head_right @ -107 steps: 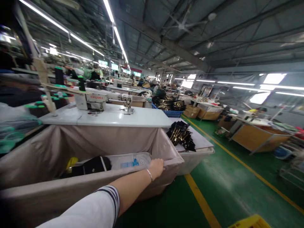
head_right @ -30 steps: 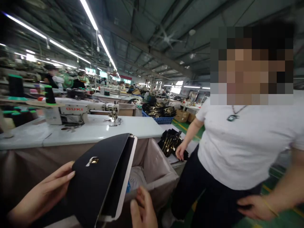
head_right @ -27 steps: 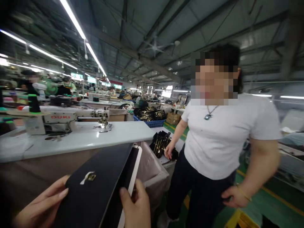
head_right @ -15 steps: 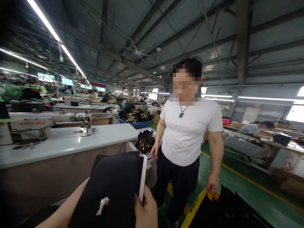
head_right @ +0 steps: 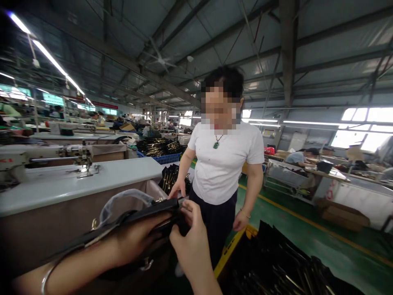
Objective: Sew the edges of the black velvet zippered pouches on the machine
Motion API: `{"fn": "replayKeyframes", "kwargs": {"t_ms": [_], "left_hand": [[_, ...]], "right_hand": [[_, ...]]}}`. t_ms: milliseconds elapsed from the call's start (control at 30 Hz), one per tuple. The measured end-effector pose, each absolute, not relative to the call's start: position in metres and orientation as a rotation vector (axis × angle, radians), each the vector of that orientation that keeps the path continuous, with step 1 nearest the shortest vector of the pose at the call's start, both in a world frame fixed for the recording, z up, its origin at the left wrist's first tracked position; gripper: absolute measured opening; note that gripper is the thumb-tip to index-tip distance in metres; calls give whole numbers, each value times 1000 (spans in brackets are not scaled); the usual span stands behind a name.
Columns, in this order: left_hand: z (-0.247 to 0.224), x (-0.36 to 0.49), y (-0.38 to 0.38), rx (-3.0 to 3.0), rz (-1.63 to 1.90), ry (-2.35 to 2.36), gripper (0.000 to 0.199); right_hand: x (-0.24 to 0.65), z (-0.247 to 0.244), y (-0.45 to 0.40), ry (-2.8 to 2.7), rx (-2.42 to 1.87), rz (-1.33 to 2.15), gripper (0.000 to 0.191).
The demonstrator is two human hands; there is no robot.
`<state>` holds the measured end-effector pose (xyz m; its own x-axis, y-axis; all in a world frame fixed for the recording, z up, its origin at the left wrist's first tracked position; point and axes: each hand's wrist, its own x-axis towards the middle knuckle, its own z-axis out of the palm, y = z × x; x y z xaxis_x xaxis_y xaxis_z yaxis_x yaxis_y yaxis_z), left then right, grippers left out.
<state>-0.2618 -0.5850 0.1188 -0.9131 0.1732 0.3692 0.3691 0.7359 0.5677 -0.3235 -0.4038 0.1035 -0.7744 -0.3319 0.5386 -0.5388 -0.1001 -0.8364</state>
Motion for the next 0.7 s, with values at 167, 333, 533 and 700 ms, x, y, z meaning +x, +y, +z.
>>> {"fn": "replayKeyframes", "kwargs": {"t_ms": [167, 333, 533, 700], "left_hand": [[137, -260, -588, -579, -1143, -2849, 35], [138, -262, -584, -593, -930, -2869, 28], [117, -273, -578, -508, -627, -2919, 13], [108, -282, -569, -389, -384, -3012, 11]], "right_hand": [[-320, 99, -392, -2090, 916, 2088, 26], [-314, 99, -384, -2140, 835, 2104, 21], [-312, 105, -380, -2429, 1019, 1477, 32], [-338, 91, -380, -2717, 1107, 912, 14]]}}
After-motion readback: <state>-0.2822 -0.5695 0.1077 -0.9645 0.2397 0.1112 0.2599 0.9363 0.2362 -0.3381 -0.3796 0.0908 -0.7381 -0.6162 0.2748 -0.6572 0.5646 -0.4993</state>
